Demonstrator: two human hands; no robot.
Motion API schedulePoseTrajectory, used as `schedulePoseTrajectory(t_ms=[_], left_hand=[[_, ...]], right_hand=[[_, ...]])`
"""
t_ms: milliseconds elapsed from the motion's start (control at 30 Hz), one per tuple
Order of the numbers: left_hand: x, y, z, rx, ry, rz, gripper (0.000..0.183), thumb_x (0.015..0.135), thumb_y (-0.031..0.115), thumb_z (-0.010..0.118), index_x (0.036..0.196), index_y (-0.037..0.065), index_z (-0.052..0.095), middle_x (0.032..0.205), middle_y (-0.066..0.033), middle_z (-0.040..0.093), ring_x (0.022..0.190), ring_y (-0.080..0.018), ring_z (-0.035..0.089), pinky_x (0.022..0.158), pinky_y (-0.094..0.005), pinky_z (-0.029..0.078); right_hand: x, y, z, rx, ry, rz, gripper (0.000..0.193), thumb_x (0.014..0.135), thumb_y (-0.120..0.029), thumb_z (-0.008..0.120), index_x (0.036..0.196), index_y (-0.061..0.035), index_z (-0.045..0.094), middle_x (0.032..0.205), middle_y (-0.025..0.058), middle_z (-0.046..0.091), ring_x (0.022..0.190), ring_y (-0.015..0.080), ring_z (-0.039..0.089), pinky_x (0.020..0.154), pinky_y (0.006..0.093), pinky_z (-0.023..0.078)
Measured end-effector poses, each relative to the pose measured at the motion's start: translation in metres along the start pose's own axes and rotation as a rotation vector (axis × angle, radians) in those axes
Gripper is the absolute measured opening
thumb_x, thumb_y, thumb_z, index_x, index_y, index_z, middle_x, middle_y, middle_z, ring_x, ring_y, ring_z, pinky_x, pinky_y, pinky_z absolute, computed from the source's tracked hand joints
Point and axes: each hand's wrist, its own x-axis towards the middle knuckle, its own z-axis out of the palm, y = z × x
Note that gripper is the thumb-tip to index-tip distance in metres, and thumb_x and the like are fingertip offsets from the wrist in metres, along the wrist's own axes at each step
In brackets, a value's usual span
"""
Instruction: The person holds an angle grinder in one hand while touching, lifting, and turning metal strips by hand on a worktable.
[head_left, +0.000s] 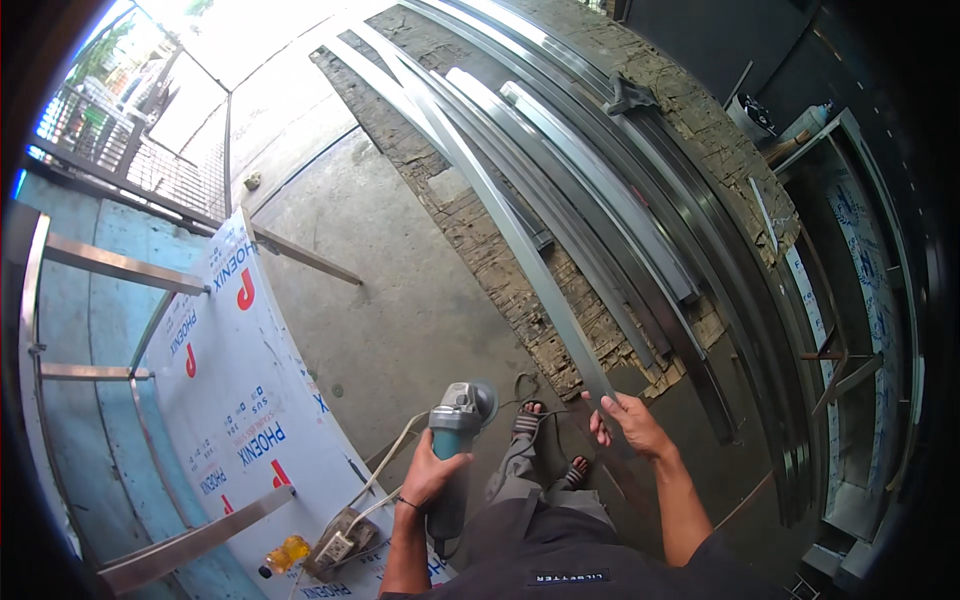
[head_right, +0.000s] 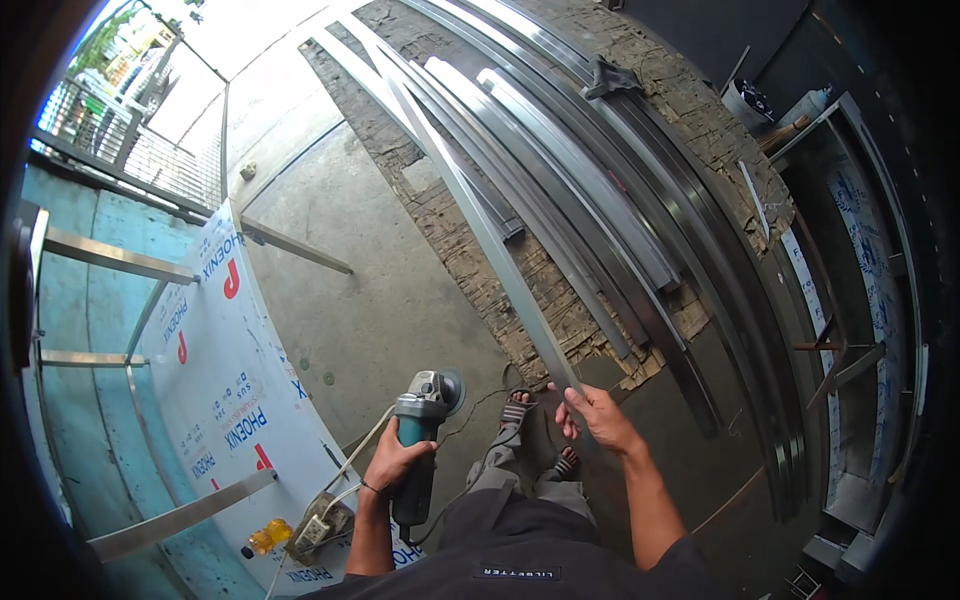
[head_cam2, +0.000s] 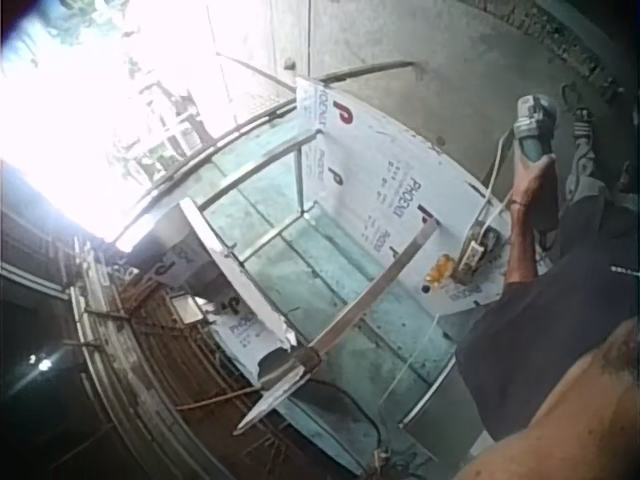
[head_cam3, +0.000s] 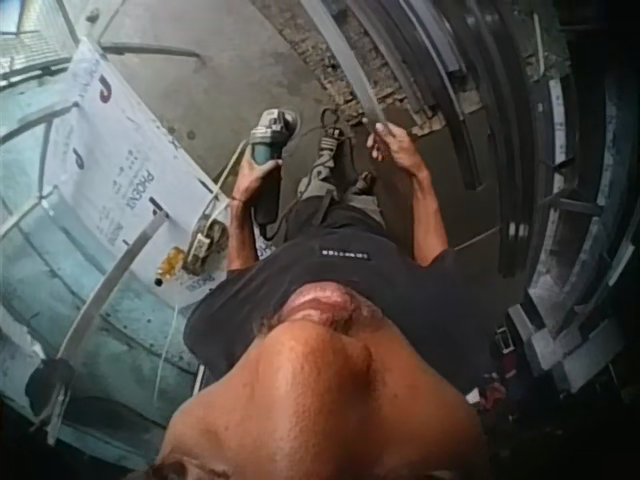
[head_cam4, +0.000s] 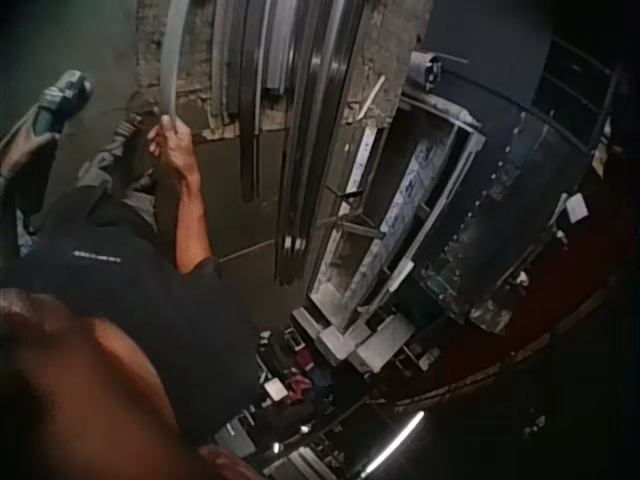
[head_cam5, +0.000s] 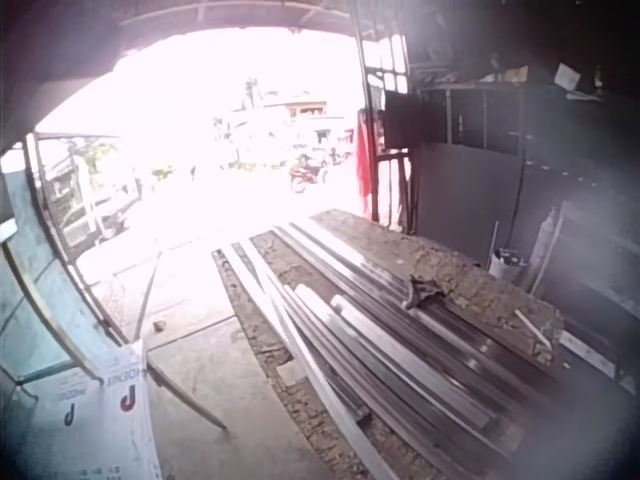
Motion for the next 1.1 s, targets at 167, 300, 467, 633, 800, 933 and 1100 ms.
schedulePoseTrajectory(t_ms=[167, 300, 467, 633, 800, 933, 1100], left_hand=[[0.0, 0.001, -0.001, 0.006, 0.008, 0.0, 0.066, 0.08, 0.017, 0.086, 0.133, 0.0, 0.049, 0.095, -0.0139, 0.07, 0.076, -0.0241, 0.074, 0.068, -0.039, 0.063], [-0.001, 0.003, 0.0, -0.01, 0.012, 0.007, 0.067, 0.079, 0.016, 0.085, 0.134, 0.0, 0.049, 0.094, -0.0136, 0.069, 0.074, -0.0232, 0.073, 0.068, -0.039, 0.063], [-0.012, 0.027, 0.004, -0.071, -0.001, -0.054, 0.058, 0.079, 0.02, 0.084, 0.124, -0.001, 0.054, 0.101, -0.0132, 0.068, 0.083, -0.0197, 0.069, 0.074, -0.0362, 0.058], [-0.01, 0.017, 0.006, -0.089, -0.033, -0.051, 0.063, 0.08, 0.017, 0.083, 0.131, -0.001, 0.051, 0.097, -0.0127, 0.068, 0.077, -0.0212, 0.07, 0.069, -0.0373, 0.06], [-0.013, 0.024, 0.01, -0.118, -0.06, -0.061, 0.067, 0.08, 0.015, 0.084, 0.133, -0.001, 0.048, 0.094, -0.013, 0.067, 0.073, -0.0231, 0.072, 0.066, -0.0388, 0.062], [-0.012, 0.02, 0.01, -0.086, -0.054, -0.05, 0.067, 0.08, 0.016, 0.085, 0.132, -0.001, 0.048, 0.095, -0.0134, 0.067, 0.073, -0.0234, 0.072, 0.066, -0.0388, 0.062], [-0.013, 0.022, 0.009, -0.075, -0.062, -0.042, 0.066, 0.08, 0.015, 0.084, 0.132, -0.001, 0.047, 0.094, -0.0135, 0.067, 0.073, -0.0236, 0.073, 0.065, -0.0387, 0.062]], right_hand=[[-0.009, 0.0, -0.014, -0.027, -0.019, 0.045, 0.058, 0.113, -0.043, 0.056, 0.146, 0.0036, 0.056, 0.096, 0.0147, 0.075, 0.077, 0.0171, 0.073, 0.069, 0.0283, 0.058], [-0.018, -0.009, -0.004, -0.039, 0.071, 0.124, 0.062, 0.11, -0.051, 0.058, 0.138, 0.0038, 0.062, 0.098, 0.0185, 0.078, 0.084, 0.0209, 0.078, 0.072, 0.03, 0.061], [-0.014, -0.002, 0.0, -0.123, 0.202, 0.146, 0.067, 0.106, -0.061, 0.058, 0.124, 0.0027, 0.062, 0.091, 0.0201, 0.078, 0.075, 0.0228, 0.078, 0.068, 0.0315, 0.061], [-0.023, 0.004, 0.013, -0.054, 0.216, 0.103, 0.064, 0.104, -0.062, 0.062, 0.112, 0.0021, 0.059, 0.084, 0.0219, 0.076, 0.063, 0.0232, 0.076, 0.057, 0.0285, 0.058], [-0.039, 0.004, 0.014, -0.035, 0.226, 0.117, 0.062, 0.103, -0.06, 0.064, 0.111, 0.0019, 0.06, 0.083, 0.0238, 0.076, 0.064, 0.0253, 0.077, 0.056, 0.0277, 0.058], [-0.048, 0.005, 0.01, -0.002, 0.217, 0.141, 0.063, 0.103, -0.058, 0.065, 0.108, 0.0041, 0.061, 0.08, 0.0234, 0.075, 0.062, 0.0248, 0.076, 0.055, 0.0286, 0.059], [-0.063, 0.005, 0.003, 0.032, 0.195, 0.158, 0.062, 0.106, -0.056, 0.063, 0.107, 0.0061, 0.063, 0.078, 0.0228, 0.075, 0.06, 0.0246, 0.075, 0.054, 0.0294, 0.059]])
